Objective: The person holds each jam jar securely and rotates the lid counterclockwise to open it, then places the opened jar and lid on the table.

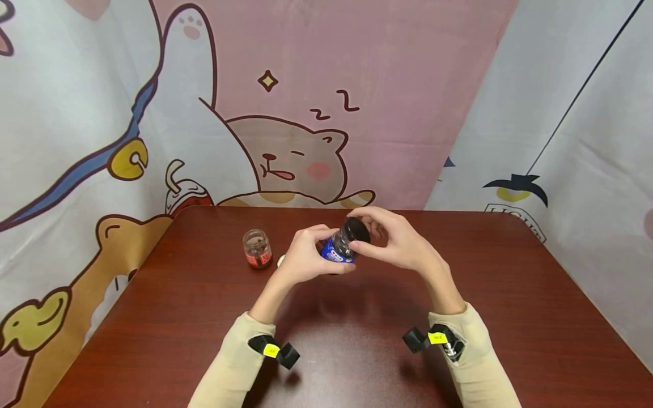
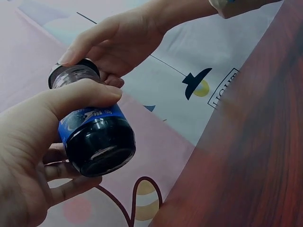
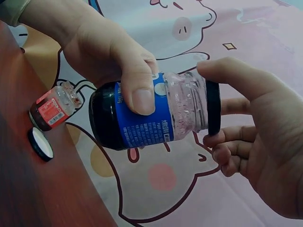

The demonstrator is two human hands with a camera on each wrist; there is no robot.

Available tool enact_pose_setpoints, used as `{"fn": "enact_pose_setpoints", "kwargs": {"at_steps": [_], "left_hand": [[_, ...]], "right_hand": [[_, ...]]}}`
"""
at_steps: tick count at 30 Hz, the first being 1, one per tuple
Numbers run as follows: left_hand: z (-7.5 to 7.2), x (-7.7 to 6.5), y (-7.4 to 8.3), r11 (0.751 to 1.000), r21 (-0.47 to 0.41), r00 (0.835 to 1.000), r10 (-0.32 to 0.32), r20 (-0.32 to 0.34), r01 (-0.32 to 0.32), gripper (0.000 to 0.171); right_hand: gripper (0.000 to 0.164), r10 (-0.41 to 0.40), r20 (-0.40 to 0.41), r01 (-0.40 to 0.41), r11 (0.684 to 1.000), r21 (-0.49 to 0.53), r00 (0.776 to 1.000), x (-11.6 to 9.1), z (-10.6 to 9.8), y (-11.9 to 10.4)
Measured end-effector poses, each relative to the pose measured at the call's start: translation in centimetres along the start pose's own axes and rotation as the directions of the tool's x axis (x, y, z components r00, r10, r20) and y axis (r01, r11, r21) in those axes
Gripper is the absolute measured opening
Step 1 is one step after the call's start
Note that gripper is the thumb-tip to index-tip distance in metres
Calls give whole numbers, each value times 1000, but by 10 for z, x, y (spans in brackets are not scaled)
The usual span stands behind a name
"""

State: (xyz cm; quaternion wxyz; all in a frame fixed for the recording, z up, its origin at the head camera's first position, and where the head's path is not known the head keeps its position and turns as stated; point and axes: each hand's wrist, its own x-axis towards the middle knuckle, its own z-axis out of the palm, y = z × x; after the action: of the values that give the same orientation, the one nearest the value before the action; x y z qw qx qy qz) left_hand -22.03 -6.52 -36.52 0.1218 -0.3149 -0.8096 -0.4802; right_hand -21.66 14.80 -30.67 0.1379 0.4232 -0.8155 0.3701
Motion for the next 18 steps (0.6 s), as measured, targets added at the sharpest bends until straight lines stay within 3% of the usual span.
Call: {"fn": "enact_pose_setpoints", "kwargs": {"at_steps": [5,18], "left_hand": [[-1,0,-1,1000,22,999,-11,-35,11,52],[-2,2,-2,999,40,994,-28,-108,33,54]], "right_hand": [[44,36,-23,-35,999,32,999,2,-8,-17],[47,34,-103,-26,996,80,994,1,-8,-8]]}}
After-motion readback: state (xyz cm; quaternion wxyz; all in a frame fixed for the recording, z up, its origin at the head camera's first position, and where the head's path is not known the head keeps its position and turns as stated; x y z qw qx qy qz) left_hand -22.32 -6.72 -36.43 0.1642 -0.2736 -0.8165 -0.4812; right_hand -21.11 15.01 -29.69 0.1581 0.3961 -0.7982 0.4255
